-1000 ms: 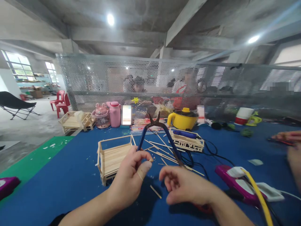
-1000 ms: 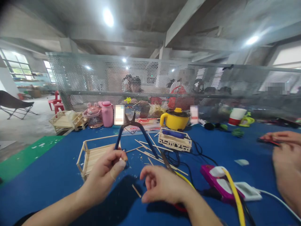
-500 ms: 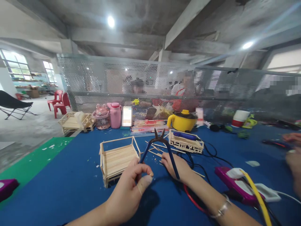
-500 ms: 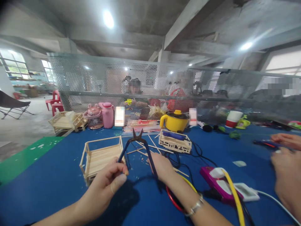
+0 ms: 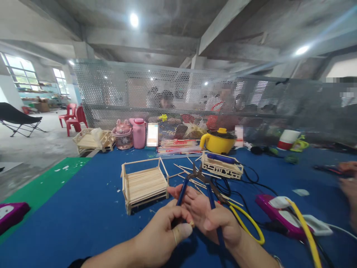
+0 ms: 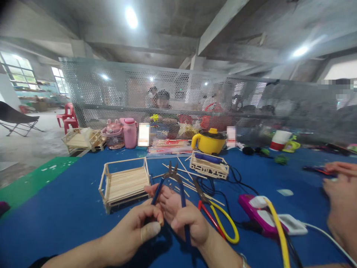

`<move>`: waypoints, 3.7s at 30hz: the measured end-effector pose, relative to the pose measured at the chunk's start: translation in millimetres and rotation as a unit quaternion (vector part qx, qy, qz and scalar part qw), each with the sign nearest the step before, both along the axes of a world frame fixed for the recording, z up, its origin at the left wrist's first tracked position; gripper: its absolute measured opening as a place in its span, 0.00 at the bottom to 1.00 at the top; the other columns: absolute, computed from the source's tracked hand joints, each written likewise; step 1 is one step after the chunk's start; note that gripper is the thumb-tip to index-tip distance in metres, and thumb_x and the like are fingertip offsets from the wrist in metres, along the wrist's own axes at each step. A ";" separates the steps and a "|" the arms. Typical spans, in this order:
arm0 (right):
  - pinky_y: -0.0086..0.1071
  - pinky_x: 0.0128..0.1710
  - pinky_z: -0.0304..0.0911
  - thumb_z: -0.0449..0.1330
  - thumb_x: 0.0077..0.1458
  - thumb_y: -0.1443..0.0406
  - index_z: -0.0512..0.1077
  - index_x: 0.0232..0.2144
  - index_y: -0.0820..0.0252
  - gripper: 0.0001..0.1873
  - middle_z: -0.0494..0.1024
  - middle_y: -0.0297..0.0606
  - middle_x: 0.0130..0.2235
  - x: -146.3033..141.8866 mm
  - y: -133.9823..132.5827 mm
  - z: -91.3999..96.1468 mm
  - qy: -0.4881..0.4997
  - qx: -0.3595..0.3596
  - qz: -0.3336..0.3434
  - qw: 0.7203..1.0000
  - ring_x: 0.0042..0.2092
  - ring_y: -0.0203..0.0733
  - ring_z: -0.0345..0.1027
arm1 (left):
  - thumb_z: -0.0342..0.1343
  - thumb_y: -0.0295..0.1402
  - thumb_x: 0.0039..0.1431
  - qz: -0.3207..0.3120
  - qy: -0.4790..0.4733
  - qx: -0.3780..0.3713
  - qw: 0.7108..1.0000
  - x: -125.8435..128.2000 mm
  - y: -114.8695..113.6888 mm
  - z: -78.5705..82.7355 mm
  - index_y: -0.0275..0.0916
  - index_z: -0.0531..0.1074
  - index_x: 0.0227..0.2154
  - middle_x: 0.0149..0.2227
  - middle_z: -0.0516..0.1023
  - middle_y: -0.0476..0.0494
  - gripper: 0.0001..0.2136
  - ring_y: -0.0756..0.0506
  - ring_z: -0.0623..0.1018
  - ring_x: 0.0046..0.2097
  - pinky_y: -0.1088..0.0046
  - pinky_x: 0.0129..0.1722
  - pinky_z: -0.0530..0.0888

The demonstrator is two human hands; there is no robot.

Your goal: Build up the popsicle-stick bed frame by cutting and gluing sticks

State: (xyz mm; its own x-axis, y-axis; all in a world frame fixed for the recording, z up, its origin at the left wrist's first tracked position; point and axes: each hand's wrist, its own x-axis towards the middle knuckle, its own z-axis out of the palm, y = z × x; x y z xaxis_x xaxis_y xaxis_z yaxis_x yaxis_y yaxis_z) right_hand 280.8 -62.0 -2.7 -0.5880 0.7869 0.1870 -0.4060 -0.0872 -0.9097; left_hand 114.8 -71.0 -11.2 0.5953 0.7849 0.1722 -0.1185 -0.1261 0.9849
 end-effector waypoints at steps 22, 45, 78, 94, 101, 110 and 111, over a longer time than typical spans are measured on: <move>0.51 0.62 0.41 0.56 0.41 0.69 0.59 0.60 0.49 0.40 0.57 0.36 0.63 22.5 -43.5 8.1 -0.643 0.132 -0.248 0.712 0.64 0.52 0.47 | 0.68 0.37 0.38 0.160 -0.093 -0.138 0.973 -7.6 9.3 4.4 0.35 0.76 0.25 0.25 0.76 0.50 0.12 0.53 0.69 0.27 0.77 0.31 0.66; 0.40 0.54 0.61 0.52 0.40 0.70 0.68 0.53 0.60 0.34 0.71 0.43 0.54 23.5 -37.7 0.5 -0.650 0.272 -0.275 0.654 0.54 0.48 0.65 | 0.48 0.42 0.59 0.100 0.050 0.059 0.992 -10.6 6.4 -3.2 0.32 0.73 0.27 0.27 0.72 0.45 0.18 0.49 0.69 0.32 0.73 0.35 0.66; 0.39 0.49 0.62 0.49 0.38 0.77 0.66 0.49 0.66 0.31 0.74 0.48 0.45 1.8 -23.2 -11.6 -0.623 0.409 -0.385 0.545 0.48 0.48 0.67 | 0.47 0.38 0.59 0.208 0.071 0.131 0.967 -11.4 9.6 1.8 0.35 0.68 0.19 0.21 0.68 0.49 0.17 0.50 0.67 0.27 0.76 0.30 0.63; 0.43 0.44 0.57 0.53 0.44 0.72 0.65 0.50 0.66 0.27 0.71 0.50 0.44 10.3 7.3 8.7 -0.793 0.242 -0.316 0.461 0.48 0.55 0.65 | 0.47 0.39 0.60 0.113 0.104 0.090 0.984 -8.8 11.8 -10.4 0.34 0.73 0.30 0.28 0.74 0.46 0.15 0.48 0.71 0.33 0.75 0.35 0.67; 0.45 0.42 0.58 0.55 0.49 0.58 0.55 0.59 0.66 0.36 0.70 0.56 0.48 9.0 33.6 2.7 -0.792 0.205 -0.315 0.481 0.49 0.58 0.66 | 0.48 0.40 0.60 0.032 0.182 0.138 0.973 -7.7 5.3 -11.4 0.35 0.76 0.27 0.26 0.74 0.47 0.16 0.49 0.70 0.31 0.76 0.33 0.65; 0.39 0.46 0.57 0.44 0.61 0.58 0.69 0.45 0.59 0.19 0.74 0.45 0.45 -15.5 31.3 18.5 -0.715 0.295 -0.303 0.557 0.48 0.47 0.66 | 0.47 0.40 0.60 0.060 0.231 0.191 0.952 -10.8 9.0 -9.4 0.36 0.74 0.21 0.21 0.69 0.49 0.19 0.51 0.65 0.26 0.77 0.27 0.61; 0.34 0.42 0.58 0.41 0.63 0.58 0.70 0.39 0.58 0.19 0.76 0.40 0.40 -14.7 23.0 22.8 -0.689 0.313 -0.283 0.589 0.44 0.42 0.68 | 0.47 0.39 0.61 0.067 0.236 0.194 0.950 -10.7 9.5 -6.8 0.36 0.73 0.22 0.22 0.70 0.49 0.18 0.50 0.66 0.26 0.77 0.27 0.62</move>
State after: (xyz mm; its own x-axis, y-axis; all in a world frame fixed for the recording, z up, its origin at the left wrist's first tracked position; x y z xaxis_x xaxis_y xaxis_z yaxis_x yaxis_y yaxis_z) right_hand 266.2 -39.0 20.1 -0.1966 0.9605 0.1969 0.9530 0.2345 -0.1921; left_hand 104.1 -61.5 -17.9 0.5778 0.7908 0.2019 0.3679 -0.4732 0.8005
